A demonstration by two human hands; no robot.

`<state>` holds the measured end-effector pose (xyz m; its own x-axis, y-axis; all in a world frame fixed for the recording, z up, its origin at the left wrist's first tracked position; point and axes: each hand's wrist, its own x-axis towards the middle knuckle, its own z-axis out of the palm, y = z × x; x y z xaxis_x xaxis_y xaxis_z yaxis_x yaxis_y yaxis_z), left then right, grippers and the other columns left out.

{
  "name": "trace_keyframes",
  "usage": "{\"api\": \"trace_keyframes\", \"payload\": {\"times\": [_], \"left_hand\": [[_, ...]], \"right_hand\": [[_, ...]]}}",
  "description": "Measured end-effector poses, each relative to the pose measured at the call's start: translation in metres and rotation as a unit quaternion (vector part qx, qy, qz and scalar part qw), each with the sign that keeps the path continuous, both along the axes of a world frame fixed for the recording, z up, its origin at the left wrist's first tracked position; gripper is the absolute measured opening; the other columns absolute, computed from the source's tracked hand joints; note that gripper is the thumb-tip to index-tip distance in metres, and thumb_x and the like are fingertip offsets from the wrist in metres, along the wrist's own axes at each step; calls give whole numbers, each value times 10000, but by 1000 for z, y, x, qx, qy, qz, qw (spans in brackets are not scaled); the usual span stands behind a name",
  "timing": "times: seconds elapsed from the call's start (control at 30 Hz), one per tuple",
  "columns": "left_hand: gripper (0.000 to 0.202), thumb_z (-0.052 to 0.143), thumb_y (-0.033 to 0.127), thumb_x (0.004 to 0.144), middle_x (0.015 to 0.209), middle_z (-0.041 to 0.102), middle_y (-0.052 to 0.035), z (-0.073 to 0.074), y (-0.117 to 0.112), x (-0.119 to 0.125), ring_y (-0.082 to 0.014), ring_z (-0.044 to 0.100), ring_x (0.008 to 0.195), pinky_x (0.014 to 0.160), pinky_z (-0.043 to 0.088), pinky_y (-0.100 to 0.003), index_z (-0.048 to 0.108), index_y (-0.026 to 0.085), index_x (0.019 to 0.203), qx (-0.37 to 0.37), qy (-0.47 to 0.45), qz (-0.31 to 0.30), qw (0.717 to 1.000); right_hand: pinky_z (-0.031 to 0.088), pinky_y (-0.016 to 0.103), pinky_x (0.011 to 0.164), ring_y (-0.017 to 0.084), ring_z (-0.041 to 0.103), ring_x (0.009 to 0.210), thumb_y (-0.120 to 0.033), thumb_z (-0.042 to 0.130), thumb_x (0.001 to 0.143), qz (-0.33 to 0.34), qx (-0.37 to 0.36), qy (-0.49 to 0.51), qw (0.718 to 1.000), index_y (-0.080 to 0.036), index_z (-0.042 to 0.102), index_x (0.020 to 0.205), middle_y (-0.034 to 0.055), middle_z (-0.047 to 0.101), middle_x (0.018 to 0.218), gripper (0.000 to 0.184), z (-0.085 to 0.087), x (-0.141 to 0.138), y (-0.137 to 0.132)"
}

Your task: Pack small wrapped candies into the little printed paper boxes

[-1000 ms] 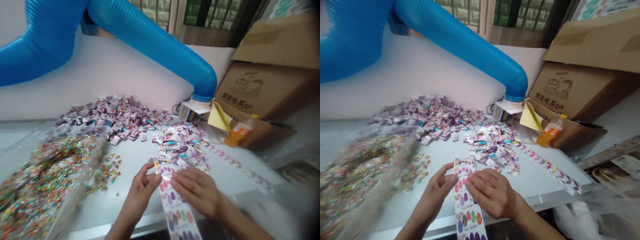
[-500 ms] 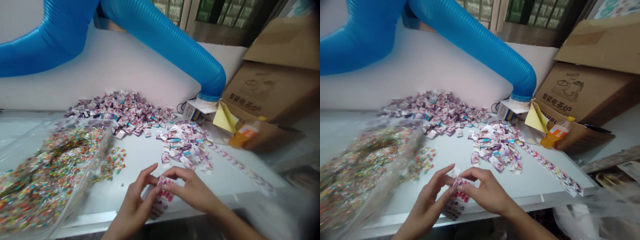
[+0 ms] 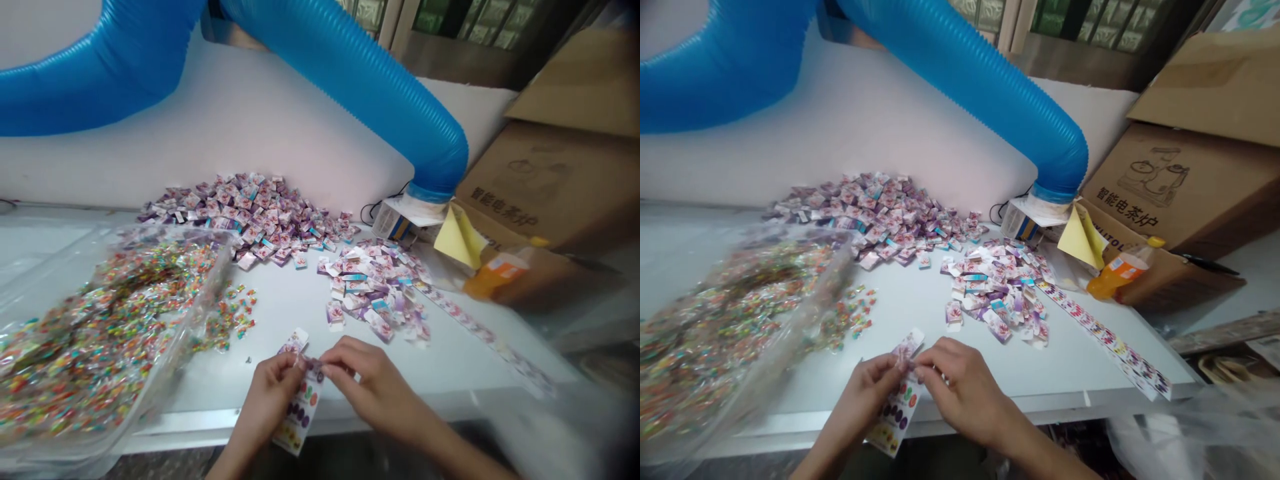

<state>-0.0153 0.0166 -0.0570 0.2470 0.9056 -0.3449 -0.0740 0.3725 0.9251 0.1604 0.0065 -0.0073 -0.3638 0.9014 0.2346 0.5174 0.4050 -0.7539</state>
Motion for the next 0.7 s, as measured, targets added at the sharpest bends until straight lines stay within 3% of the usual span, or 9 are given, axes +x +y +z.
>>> {"api": "trace_keyframes", "payload": {"times": [0.1,0.2,0.3,0.4,0.5,0.57,0.63,0.7], "left_hand": [[267,699,396,706,597,600,20,0,-3,-3,-94,510,522,503,369,-181,643,140,761,-33,-59,-28,997],[273,686,356,739,732,658,-11,6,-7,-4,-144,592,692,633,445,-223,668,153,921,-4,-77,-67,995],[288,649,386,783,755,658,-19,8,-7,-4,-143,591,713,654,442,-223,672,146,941,24,-58,-60,996],[320,659,422,768,710,648,-18,2,-6,-5,-138,584,650,590,424,-216,659,136,912,0,-53,-72,996],[331,695,446,718,621,620,-6,-10,-4,-7,-124,550,559,520,389,-205,637,124,768,-26,-23,-75,997],[335,723,437,685,576,604,1,-14,-2,-7,-110,526,521,503,370,-198,623,118,710,-35,-12,-65,997],[315,738,399,673,590,618,-2,-14,-1,-8,-119,547,545,536,392,-206,636,114,759,-51,-43,-70,995],[308,735,346,685,674,655,-18,-9,-1,-8,-145,592,639,636,439,-240,649,122,877,-58,-99,-99,988]], "right_hand": [[423,216,636,125,577,710,-241,507,912,-8,-53,-12,998,-212,644,835,-8,626,753,159,-12,-5,-3],[437,249,692,156,578,785,-250,542,886,-61,-29,-20,998,-210,636,879,15,633,828,102,-26,-8,0],[441,279,794,183,571,922,-228,585,851,-73,-15,10,997,-215,635,1001,45,628,969,159,-34,-9,6],[435,231,705,141,586,788,-212,556,869,-49,-70,48,995,-218,667,896,8,634,838,114,-31,-6,10],[412,215,666,123,565,722,-225,545,872,-67,-116,80,988,-189,650,812,-10,619,756,126,-21,-2,11],[402,204,629,119,552,689,-246,556,861,-37,-190,88,977,-177,639,799,-17,614,716,124,-18,-1,8],[388,193,582,115,544,654,-276,563,855,-5,-255,80,964,-174,641,803,-20,615,689,138,-20,-3,5],[388,197,586,120,548,661,-295,558,858,-21,-246,54,968,-178,644,803,-15,622,701,155,-26,-6,2]]}}
